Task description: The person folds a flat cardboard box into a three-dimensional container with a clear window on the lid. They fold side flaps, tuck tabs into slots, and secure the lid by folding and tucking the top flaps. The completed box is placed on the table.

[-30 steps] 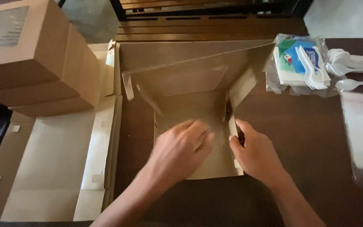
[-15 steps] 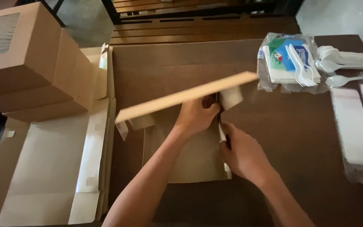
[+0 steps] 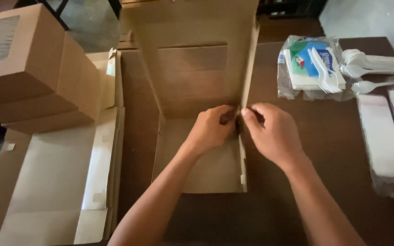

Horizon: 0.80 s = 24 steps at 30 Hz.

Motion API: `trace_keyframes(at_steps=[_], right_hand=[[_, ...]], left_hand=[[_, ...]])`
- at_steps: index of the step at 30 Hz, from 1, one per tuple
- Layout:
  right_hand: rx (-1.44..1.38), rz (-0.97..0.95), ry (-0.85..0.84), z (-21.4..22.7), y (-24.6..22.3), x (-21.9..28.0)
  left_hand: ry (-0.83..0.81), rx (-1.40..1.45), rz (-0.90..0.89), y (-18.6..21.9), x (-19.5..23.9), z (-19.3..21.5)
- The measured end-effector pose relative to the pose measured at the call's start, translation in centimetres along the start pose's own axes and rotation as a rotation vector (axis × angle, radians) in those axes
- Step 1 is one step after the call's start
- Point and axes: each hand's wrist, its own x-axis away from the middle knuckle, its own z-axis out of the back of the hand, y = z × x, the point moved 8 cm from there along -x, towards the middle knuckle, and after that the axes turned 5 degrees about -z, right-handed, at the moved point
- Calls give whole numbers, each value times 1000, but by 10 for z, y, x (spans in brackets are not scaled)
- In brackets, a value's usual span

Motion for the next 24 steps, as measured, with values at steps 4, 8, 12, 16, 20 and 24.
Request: trace_keyframes(at_steps=[4, 8, 12, 16, 20, 24], right_hand=[[10, 38, 43, -2, 14, -10], [-120, -121, -47, -11, 32, -9], [-286, -193, -125, -34, 65, -8], [-374, -186, -171, -18, 32, -6], [-257, -213, -179, -6, 16, -4], [-287, -313, -233, -15, 23, 0]], left_hand=[[0, -7, -16, 19, 13, 4], [-11, 41, 32, 21, 17, 5], [-20, 52, 40, 27, 20, 4], [-17, 66, 10, 21, 16, -4], [-41, 28, -3, 42, 24, 2], [-41, 31, -2, 51, 32, 5]])
